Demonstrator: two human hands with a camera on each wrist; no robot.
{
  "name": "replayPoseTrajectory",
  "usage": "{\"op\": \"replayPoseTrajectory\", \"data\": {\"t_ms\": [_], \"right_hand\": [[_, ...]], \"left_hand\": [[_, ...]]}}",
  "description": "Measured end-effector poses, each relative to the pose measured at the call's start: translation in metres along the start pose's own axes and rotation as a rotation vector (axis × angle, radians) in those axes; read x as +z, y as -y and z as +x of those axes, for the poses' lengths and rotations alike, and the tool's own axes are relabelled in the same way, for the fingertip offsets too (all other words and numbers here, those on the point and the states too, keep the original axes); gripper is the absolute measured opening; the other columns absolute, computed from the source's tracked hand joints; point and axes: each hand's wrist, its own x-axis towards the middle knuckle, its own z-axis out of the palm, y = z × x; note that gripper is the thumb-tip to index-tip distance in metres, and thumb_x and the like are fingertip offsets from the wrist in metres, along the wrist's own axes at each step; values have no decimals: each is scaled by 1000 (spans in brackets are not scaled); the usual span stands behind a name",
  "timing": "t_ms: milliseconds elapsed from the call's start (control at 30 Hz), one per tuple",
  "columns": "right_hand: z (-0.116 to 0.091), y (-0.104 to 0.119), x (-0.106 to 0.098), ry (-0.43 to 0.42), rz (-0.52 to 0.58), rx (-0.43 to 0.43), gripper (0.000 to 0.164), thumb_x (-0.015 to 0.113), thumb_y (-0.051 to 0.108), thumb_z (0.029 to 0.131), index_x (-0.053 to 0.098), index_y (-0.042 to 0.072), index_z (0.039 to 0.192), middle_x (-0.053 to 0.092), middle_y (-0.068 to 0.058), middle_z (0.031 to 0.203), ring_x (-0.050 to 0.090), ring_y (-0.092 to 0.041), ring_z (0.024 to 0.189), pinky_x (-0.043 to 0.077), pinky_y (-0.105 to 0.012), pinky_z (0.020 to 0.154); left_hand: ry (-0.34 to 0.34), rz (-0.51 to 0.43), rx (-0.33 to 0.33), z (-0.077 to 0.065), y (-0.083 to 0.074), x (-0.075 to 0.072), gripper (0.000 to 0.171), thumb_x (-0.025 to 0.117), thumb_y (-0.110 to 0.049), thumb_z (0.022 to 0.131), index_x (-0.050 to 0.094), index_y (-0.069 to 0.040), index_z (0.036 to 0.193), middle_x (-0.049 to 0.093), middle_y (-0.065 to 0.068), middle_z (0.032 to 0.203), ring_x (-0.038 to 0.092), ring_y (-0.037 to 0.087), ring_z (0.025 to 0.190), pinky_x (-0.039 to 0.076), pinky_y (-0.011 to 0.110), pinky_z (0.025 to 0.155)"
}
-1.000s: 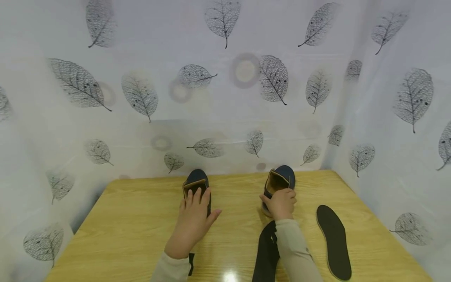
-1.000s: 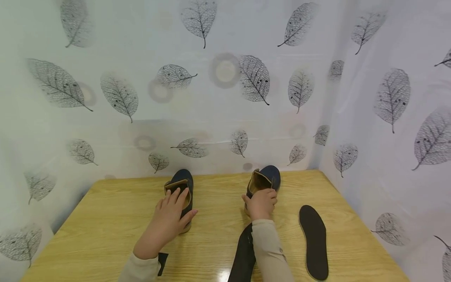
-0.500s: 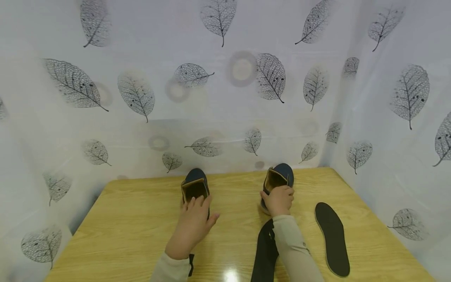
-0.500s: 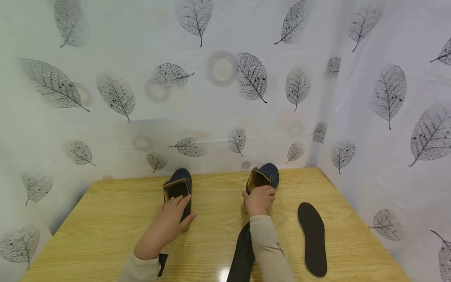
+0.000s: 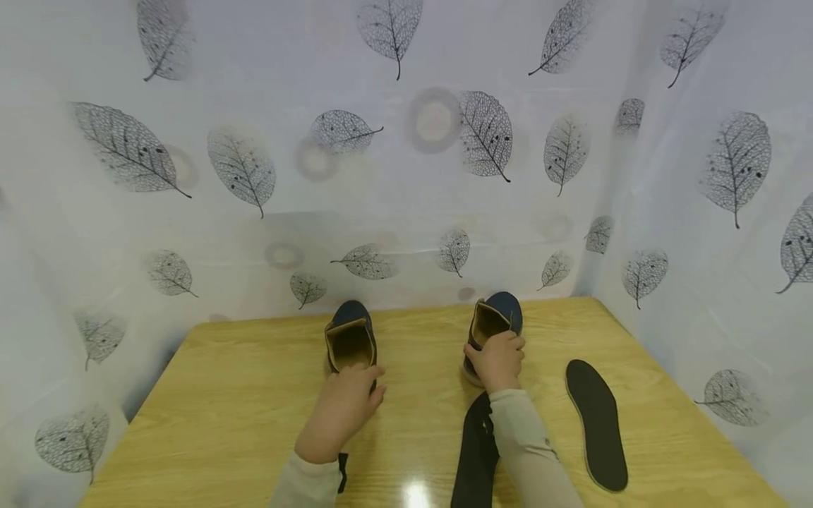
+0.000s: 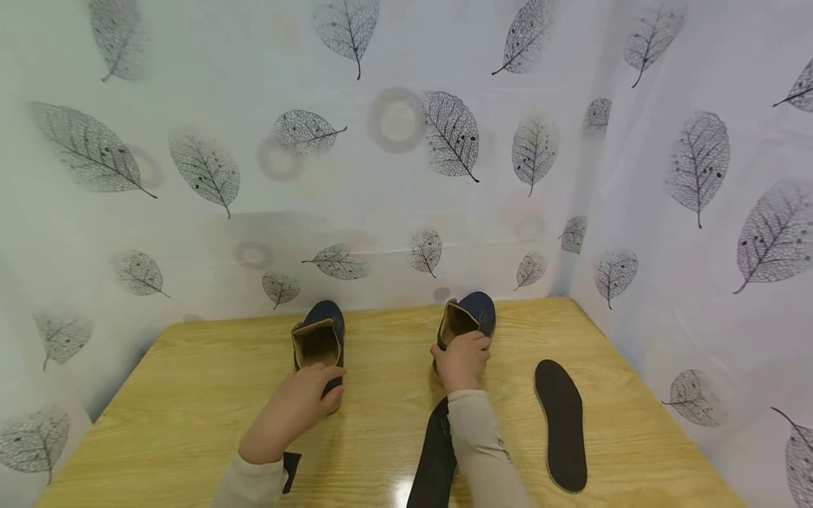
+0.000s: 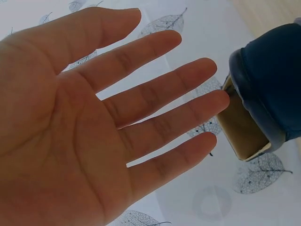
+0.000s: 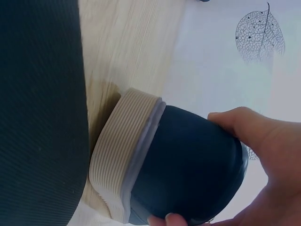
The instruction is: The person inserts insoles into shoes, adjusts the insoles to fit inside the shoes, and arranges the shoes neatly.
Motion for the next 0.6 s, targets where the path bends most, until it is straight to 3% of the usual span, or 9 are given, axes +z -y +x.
{"op": "replayPoseTrajectory", "data": {"t_ms": [267,600], "right_hand": [[-4,5,-1,-24,-12,-46,80,74,42,83,42,-26,112,44,-35,93,54,-42,75,50,-49,65],[-17,11,-10,15,15,-93,74,74,39,83,46,-24,109,46,-34,92,55,-40,65,51,-47,58]], "left_hand": [[6,8,2,1,0,-1,27,69,-19,89,74,-4,111,69,11,95,65,29,80,50,46,66],[13,6,-2,1,0,-1,27,70,-19,89,73,-4,111,69,11,96,65,29,80,51,46,66]]}}
